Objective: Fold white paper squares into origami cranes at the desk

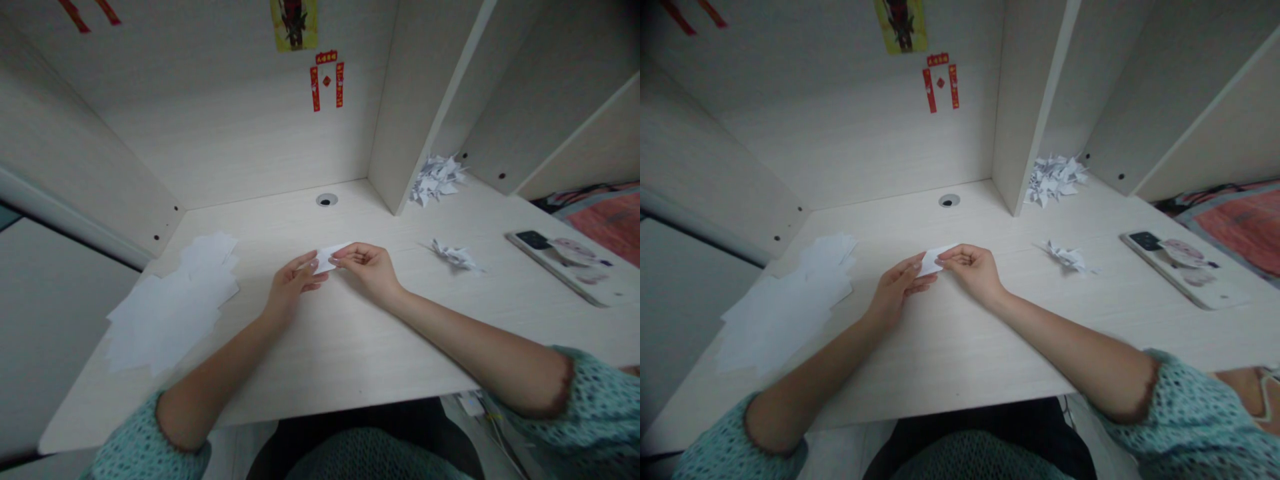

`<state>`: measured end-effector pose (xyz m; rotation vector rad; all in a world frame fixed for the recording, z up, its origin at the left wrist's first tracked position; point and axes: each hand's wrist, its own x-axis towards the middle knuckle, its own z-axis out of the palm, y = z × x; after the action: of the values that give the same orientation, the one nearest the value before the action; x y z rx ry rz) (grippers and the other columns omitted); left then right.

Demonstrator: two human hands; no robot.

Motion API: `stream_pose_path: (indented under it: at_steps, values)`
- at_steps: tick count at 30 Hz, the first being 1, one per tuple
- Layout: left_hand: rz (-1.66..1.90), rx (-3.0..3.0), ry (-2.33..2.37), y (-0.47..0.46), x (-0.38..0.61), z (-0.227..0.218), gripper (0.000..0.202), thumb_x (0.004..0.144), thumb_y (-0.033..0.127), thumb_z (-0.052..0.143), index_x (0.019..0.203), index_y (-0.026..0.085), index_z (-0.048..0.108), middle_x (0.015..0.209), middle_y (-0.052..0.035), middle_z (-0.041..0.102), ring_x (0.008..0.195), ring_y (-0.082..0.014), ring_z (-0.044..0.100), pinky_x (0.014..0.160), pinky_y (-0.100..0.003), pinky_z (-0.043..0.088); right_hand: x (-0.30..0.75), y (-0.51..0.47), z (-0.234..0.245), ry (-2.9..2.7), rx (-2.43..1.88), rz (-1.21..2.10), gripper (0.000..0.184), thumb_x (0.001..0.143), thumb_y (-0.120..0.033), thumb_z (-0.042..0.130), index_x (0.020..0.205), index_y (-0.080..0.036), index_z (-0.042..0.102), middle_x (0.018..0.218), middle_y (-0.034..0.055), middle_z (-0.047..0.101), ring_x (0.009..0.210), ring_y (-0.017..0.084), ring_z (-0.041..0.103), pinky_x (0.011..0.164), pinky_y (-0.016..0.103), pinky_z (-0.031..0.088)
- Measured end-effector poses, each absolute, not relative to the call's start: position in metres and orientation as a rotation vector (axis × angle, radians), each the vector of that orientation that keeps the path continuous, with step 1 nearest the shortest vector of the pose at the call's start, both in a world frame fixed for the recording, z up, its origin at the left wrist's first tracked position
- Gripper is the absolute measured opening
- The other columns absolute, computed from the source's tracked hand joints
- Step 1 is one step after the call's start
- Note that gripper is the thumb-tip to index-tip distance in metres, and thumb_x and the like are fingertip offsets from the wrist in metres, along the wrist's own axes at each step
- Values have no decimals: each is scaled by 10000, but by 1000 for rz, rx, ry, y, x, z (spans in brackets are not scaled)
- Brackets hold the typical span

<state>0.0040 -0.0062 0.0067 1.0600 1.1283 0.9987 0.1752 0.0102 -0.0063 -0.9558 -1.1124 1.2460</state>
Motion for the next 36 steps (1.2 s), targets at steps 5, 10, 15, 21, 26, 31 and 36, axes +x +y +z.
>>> stream_pose_path:
  at_steps: [5,10,15,21,26,31,36]
  values:
    - [909,1110,1213,-6,5,2,320,723,445,691,840,149,722,836,-99,744,809,-202,690,735,-290,513,173,7,-10,-1200,-949,1217,183,644,-340,757,719,-180,709,759,49,735,673,156,667,673,293,522]
    - [902,1009,1181,-6,6,0,285,696,400,725,827,147,729,847,-109,745,809,-202,692,786,-316,523,174,6,-8,-1219,-958,1213,161,662,-339,746,724,-192,719,767,47,738,687,161,669,682,301,524]
    - [920,1009,1189,-5,6,-1,290,675,391,745,816,139,734,838,-115,744,801,-204,693,804,-329,528,175,8,-8,-1226,-971,1220,157,647,-325,756,727,-192,728,781,50,740,675,152,665,671,291,519]
    - [962,1080,1207,-8,6,1,303,659,418,750,807,154,737,805,-91,744,778,-198,690,788,-326,532,173,10,-9,-1141,-951,1335,168,612,-295,777,732,-189,726,728,34,734,620,130,651,624,261,500]
    - [983,1136,1197,-9,6,2,297,690,420,726,835,162,737,815,-81,745,813,-203,690,797,-322,531,173,11,-8,-1110,-959,1354,197,599,-316,780,715,-174,708,709,39,726,603,133,642,604,262,486]
    - [902,1084,1103,-8,5,4,270,715,363,714,894,161,731,934,-101,738,911,-213,682,864,-342,519,174,13,-7,-1117,-955,1286,250,586,-338,792,636,-181,604,591,-7,652,521,108,564,530,245,425]
    - [884,1048,1042,-7,5,5,284,722,335,710,937,151,722,985,-114,728,947,-218,675,912,-368,500,175,15,-4,-1108,-919,1247,401,561,-339,809,572,-208,430,491,-72,518,469,85,473,490,232,361]
